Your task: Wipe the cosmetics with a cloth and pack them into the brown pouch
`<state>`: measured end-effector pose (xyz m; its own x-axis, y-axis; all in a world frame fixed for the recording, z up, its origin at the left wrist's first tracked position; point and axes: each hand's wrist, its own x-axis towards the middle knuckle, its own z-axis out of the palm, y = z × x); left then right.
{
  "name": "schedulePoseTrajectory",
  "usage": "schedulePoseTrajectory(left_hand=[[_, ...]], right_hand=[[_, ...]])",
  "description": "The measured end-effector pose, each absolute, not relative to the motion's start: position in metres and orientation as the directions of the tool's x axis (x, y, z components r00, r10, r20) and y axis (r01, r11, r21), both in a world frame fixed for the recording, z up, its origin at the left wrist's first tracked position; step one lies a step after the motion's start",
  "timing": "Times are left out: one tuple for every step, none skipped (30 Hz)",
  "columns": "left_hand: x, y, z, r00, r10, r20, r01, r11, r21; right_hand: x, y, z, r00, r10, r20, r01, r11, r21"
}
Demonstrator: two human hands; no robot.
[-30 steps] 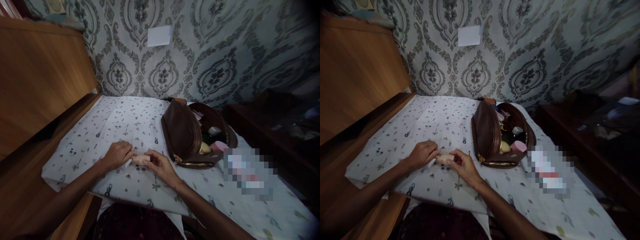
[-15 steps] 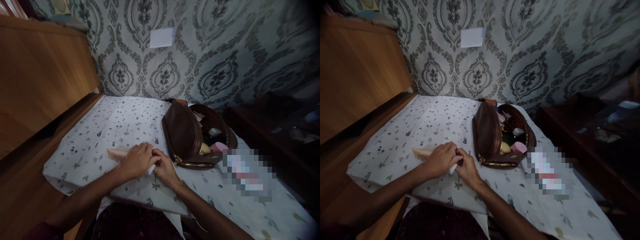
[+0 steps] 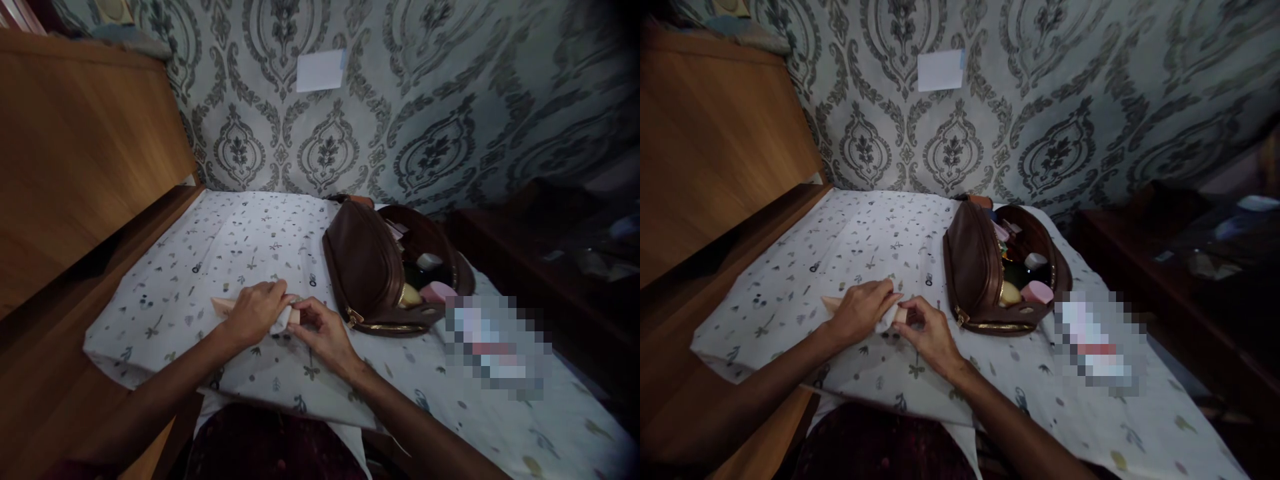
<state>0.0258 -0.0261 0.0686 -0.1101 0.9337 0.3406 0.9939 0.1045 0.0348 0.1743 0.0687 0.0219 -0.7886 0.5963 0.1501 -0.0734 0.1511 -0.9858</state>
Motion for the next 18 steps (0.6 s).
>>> schedulePoseTrajectory(left_hand=[[0.028, -0.028, 0.067, -0.067, 0.939, 0.337, 0.997, 0.071, -0.001], [0.030, -0.030, 0.065, -0.023, 0.941, 0.337, 0.999, 0.037, -0.033], [0.033, -0.032, 0.062, 0.013, 0.940, 0.341, 0.998, 0.008, -0.060], [0.035, -0.034, 0.060, 0.039, 0.937, 0.348, 0.997, -0.011, -0.083], [0.037, -0.035, 0.058, 0.059, 0.933, 0.354, 0.994, -0.025, -0.102], [0.038, -0.037, 0.056, 0.074, 0.932, 0.356, 0.992, -0.033, -0.120], [0.039, -0.037, 0.055, 0.090, 0.932, 0.351, 0.989, -0.043, -0.139], [0.038, -0.037, 0.054, 0.111, 0.935, 0.338, 0.985, -0.060, -0.160], [0.037, -0.037, 0.054, 0.138, 0.938, 0.318, 0.980, -0.083, -0.181], [0.035, -0.037, 0.055, 0.166, 0.940, 0.297, 0.973, -0.108, -0.202], [0.032, -0.037, 0.055, 0.190, 0.942, 0.275, 0.966, -0.131, -0.221], [0.028, -0.037, 0.056, 0.208, 0.944, 0.256, 0.960, -0.147, -0.238], [0.023, -0.039, 0.057, 0.218, 0.946, 0.242, 0.955, -0.155, -0.253], [0.017, -0.041, 0.057, 0.217, 0.948, 0.234, 0.952, -0.152, -0.267], [0.011, -0.044, 0.058, 0.213, 0.950, 0.230, 0.949, -0.145, -0.279], [0.003, -0.048, 0.058, 0.208, 0.950, 0.231, 0.947, -0.136, -0.291], [-0.005, -0.054, 0.059, 0.203, 0.950, 0.237, 0.945, -0.126, -0.303], [-0.013, -0.060, 0.059, 0.196, 0.949, 0.246, 0.943, -0.113, -0.314]], right_hand=[[0.174, 0.069, 0.021, -0.789, 0.595, 0.154, -0.077, 0.154, -0.985], [0.174, 0.069, 0.020, -0.788, 0.595, 0.159, -0.079, 0.159, -0.984], [0.174, 0.070, 0.020, -0.786, 0.596, 0.164, -0.079, 0.166, -0.983], [0.174, 0.070, 0.019, -0.783, 0.599, 0.166, -0.077, 0.171, -0.982], [0.174, 0.070, 0.017, -0.779, 0.605, 0.164, -0.075, 0.170, -0.983], [0.174, 0.070, 0.016, -0.774, 0.613, 0.159, -0.071, 0.165, -0.984], [0.174, 0.069, 0.016, -0.772, 0.617, 0.151, -0.068, 0.156, -0.985], [0.175, 0.069, 0.015, -0.774, 0.617, 0.143, -0.066, 0.145, -0.987], [0.175, 0.069, 0.014, -0.779, 0.612, 0.134, -0.064, 0.135, -0.989], [0.175, 0.069, 0.014, -0.787, 0.605, 0.122, -0.059, 0.123, -0.991], [0.176, 0.069, 0.014, -0.795, 0.596, 0.111, -0.054, 0.112, -0.992], [0.176, 0.069, 0.015, -0.801, 0.590, 0.101, -0.050, 0.102, -0.994], [0.176, 0.069, 0.015, -0.805, 0.586, 0.093, -0.046, 0.094, -0.994], [0.176, 0.069, 0.016, -0.807, 0.585, 0.087, -0.043, 0.089, -0.995], [0.177, 0.069, 0.016, -0.808, 0.584, 0.083, -0.040, 0.087, -0.995], [0.177, 0.070, 0.017, -0.809, 0.582, 0.081, -0.038, 0.085, -0.996], [0.177, 0.070, 0.018, -0.811, 0.580, 0.077, -0.037, 0.081, -0.996], [0.176, 0.071, 0.018, -0.812, 0.579, 0.072, -0.035, 0.074, -0.997]])
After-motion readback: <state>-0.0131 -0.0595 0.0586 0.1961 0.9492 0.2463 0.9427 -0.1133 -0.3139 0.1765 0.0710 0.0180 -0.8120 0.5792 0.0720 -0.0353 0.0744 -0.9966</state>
